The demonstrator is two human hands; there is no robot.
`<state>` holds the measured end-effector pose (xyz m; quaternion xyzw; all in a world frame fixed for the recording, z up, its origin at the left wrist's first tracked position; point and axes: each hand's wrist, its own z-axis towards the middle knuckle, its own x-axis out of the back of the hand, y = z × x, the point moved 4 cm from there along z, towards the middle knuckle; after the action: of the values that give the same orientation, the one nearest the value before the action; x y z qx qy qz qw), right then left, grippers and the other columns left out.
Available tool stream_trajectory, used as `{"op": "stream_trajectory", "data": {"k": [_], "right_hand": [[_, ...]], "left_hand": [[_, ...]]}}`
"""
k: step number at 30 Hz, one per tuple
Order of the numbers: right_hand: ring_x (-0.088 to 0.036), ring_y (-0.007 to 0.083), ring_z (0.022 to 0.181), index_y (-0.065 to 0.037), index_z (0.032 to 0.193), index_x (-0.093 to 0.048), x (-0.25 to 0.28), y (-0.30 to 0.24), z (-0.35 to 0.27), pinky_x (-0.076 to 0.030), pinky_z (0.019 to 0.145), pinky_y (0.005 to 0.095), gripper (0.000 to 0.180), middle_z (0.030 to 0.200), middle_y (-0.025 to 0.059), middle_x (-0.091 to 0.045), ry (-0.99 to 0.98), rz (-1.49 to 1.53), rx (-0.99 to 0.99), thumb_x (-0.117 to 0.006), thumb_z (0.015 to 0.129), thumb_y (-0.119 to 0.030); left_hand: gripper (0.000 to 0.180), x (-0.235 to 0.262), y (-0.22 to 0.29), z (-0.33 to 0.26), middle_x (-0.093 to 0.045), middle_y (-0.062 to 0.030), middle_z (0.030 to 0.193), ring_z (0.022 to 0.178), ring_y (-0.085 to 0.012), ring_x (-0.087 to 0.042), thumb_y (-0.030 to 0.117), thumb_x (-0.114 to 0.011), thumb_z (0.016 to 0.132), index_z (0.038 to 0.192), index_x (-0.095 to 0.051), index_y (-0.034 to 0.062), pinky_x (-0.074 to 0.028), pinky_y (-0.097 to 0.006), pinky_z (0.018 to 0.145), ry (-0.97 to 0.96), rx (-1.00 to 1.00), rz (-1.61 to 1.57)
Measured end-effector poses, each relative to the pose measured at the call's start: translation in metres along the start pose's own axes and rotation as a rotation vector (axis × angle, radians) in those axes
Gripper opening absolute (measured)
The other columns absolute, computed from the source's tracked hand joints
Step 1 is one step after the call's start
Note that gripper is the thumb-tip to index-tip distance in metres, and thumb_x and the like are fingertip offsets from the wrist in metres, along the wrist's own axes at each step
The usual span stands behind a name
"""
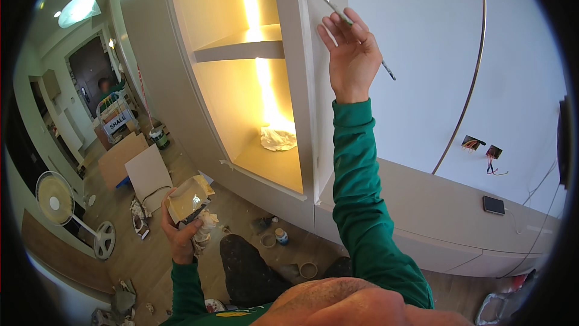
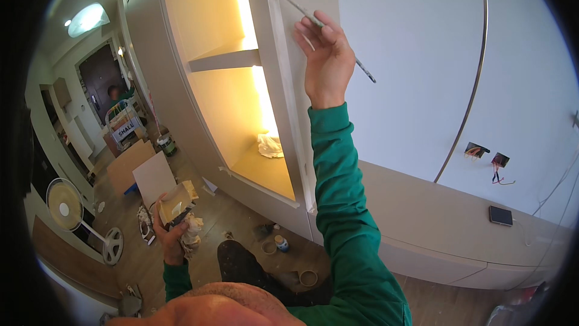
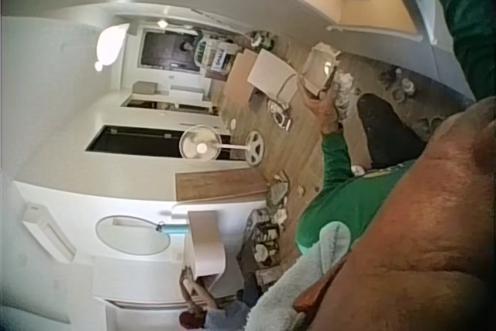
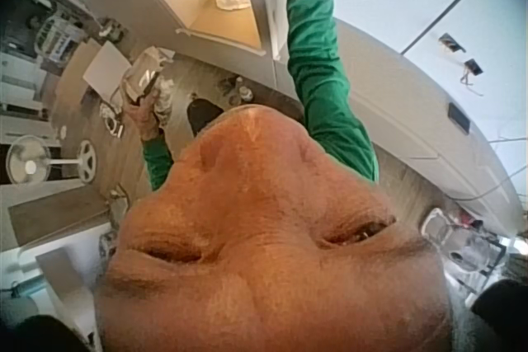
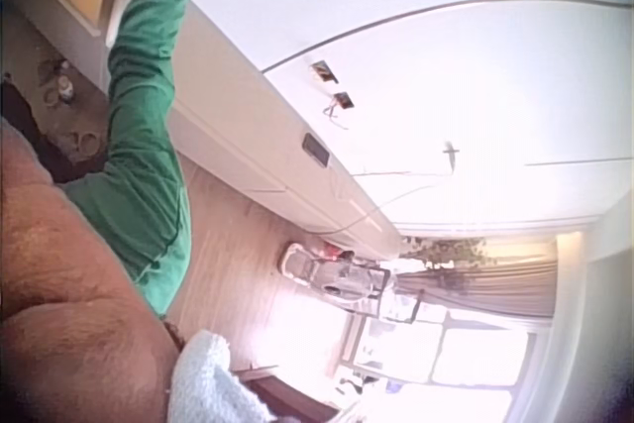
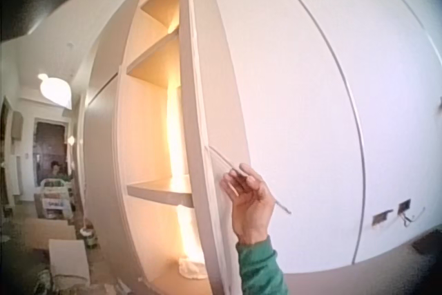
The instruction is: The person applies paint to the inner corners and edges of a built-in shelving unit using a brush, dipping it into a small container and using a cloth to wipe away excess paint from the surfaces.
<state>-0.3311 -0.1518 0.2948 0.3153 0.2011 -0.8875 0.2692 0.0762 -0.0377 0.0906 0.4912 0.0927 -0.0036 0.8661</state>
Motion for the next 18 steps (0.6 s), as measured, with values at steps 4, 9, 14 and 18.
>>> {"op": "stream_trajectory", "data": {"k": [4,9,14,18], "right_hand": [[-0.066,0.0309,0.108,0.006,0.127,-0.059,-0.014,0.0,0.01,-0.051,0.102,0.0457,0.04,0.114,0.0205,-0.067,-0.033,-0.006,0.025,-0.046,0.095,-0.015],[-0.067,0.0295,0.107,0.005,0.127,-0.06,-0.018,0.004,0.011,-0.051,0.101,0.0436,0.04,0.114,0.0197,-0.068,-0.035,-0.036,0.017,-0.045,0.096,-0.015],[-0.067,0.0298,0.107,0.006,0.127,-0.06,-0.016,0.004,0.012,-0.051,0.101,0.043,0.04,0.114,0.02,-0.068,-0.028,-0.042,0.001,-0.045,0.096,-0.015],[-0.067,0.0304,0.106,0.006,0.127,-0.059,-0.015,0.004,0.01,-0.051,0.101,0.0431,0.04,0.114,0.0205,-0.067,-0.026,-0.045,-0.001,-0.045,0.096,-0.015]], "left_hand": [[0.09,-0.001,0.001,0.0,-0.062,-0.0113,0.123,0.112,-0.023,-0.063,0.011,-0.08,0.059,0.142,-0.046,0.0,-0.049,-0.034,0.101,0.005,0.005,0.015],[0.091,0.003,-0.001,-0.001,-0.062,-0.0114,0.123,0.112,-0.0231,-0.063,0.01,-0.08,0.059,0.142,-0.045,0.0002,-0.049,-0.034,0.101,0.012,0.017,0.004],[0.091,0.0,0.001,0.0,-0.062,-0.0114,0.123,0.112,-0.0232,-0.063,0.01,-0.08,0.059,0.142,-0.045,0.0001,-0.049,-0.034,0.101,0.006,0.012,-0.003],[0.091,0.0,0.002,-0.001,-0.062,-0.0114,0.123,0.111,-0.0232,-0.064,0.01,-0.081,0.059,0.142,-0.045,0.0004,-0.05,-0.034,0.1,0.011,0.009,-0.001]]}}
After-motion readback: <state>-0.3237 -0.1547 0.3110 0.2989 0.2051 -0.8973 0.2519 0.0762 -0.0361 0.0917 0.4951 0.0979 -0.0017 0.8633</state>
